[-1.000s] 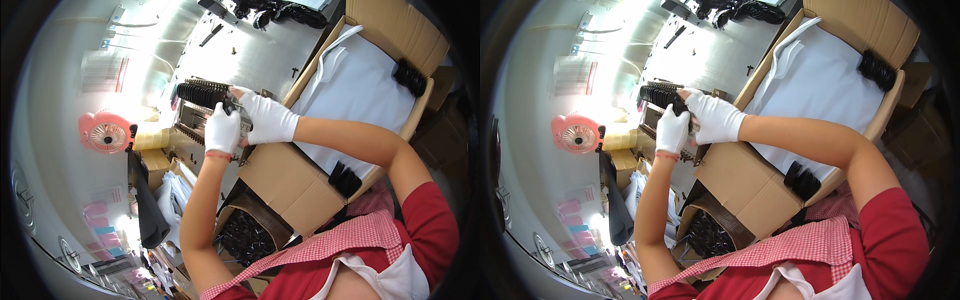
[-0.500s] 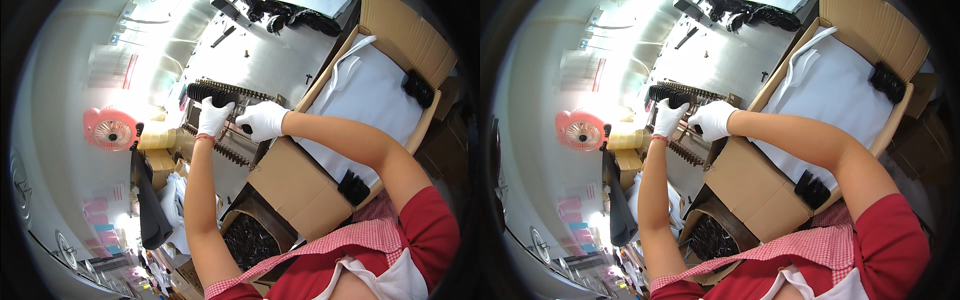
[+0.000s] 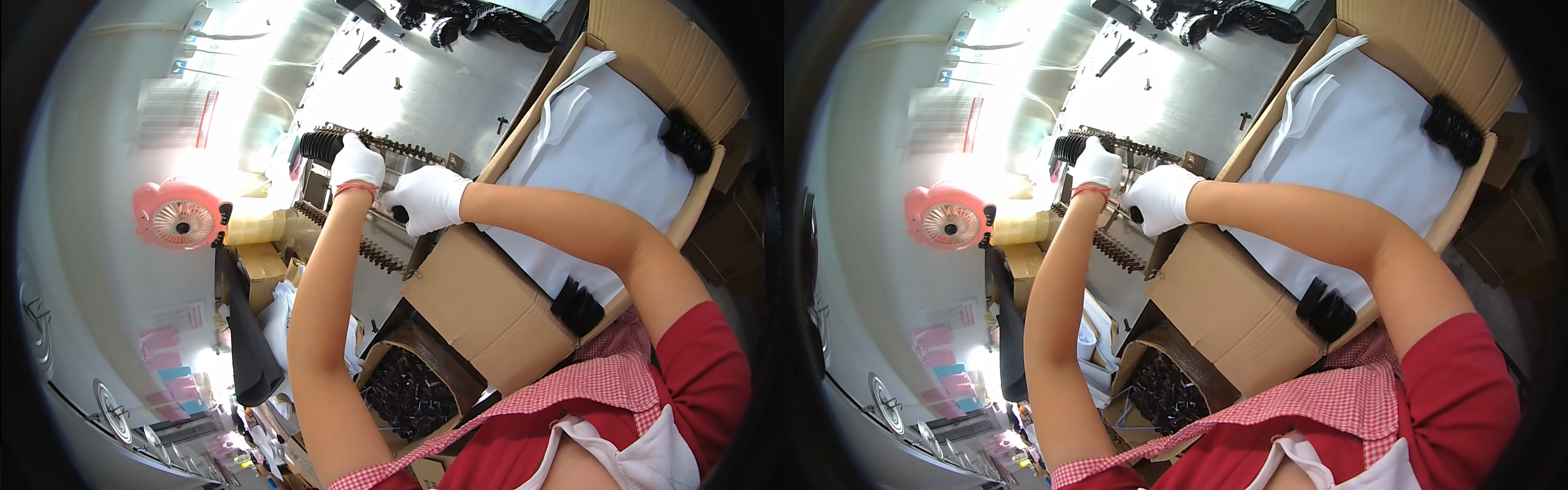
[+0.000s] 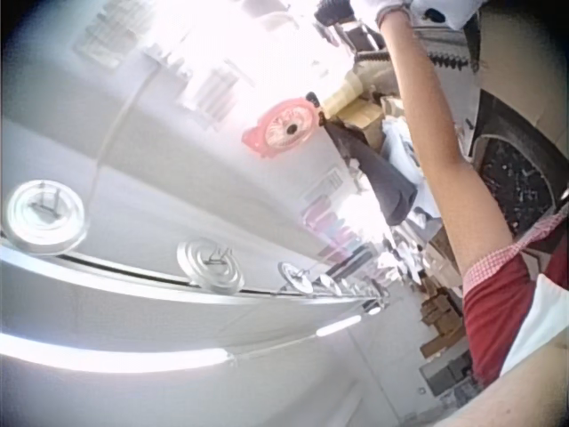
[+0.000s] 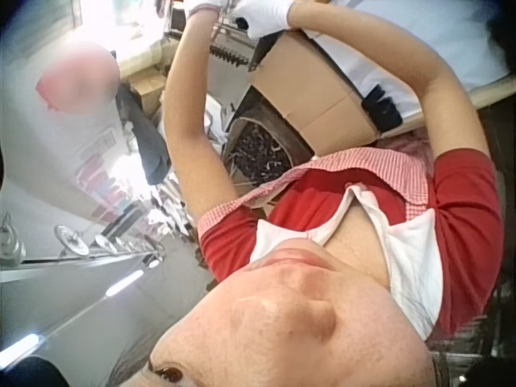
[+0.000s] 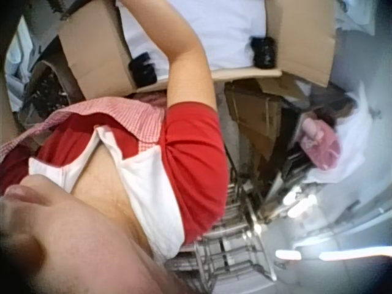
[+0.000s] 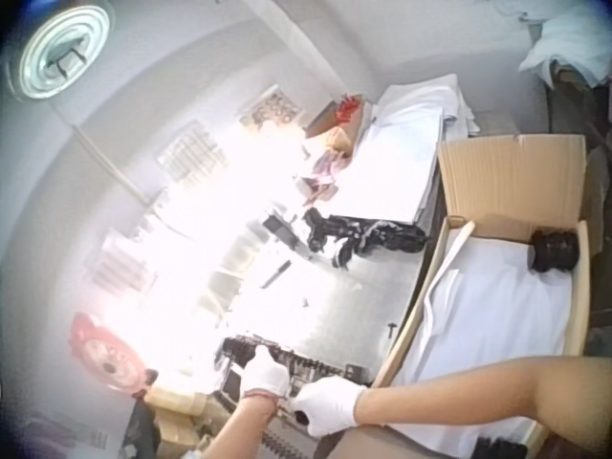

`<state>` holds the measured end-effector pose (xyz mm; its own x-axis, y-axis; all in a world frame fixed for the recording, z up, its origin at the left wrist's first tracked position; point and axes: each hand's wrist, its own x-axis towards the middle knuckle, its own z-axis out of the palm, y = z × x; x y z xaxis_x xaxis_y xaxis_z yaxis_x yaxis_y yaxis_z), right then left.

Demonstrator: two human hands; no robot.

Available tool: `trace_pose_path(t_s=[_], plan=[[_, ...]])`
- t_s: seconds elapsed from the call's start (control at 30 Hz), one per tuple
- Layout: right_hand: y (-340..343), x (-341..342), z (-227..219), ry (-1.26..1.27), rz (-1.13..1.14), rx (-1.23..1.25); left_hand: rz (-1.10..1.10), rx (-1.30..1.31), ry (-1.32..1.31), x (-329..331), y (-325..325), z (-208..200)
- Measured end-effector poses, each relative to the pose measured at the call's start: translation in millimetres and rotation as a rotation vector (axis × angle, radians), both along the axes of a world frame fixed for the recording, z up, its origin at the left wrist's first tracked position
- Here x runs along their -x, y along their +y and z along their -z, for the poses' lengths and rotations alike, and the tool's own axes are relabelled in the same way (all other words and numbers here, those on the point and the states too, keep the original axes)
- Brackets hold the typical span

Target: The person repeatedly picks up small black plastic components from a cardboard box and inserts them into slots on a metal rack. They carry the loaded rack to a storage area, return with an empty rack, and continue the assembly process.

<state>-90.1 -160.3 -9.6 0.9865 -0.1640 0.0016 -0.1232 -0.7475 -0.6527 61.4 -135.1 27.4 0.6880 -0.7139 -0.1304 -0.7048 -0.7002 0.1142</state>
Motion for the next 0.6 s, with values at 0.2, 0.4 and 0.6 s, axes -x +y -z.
trace_pose_path(t_s=[0.2, 0.4, 0.6], plan=[[13.0, -8.1, 19.8, -0.43, 0.397, -0.348, 0.022, -0.08, -0.056, -10.6, 47.0, -5.2], [18.2, -25.5, 25.9, -0.578, 0.291, -0.335, 0.343, 0.382, 0.702, 5.1, 96.7, 8.3], [11.3, -33.2, 2.2, -0.256, 0.269, -0.238, 0.069, 0.436, 0.328, -85.3, 80.5, 3.1]])
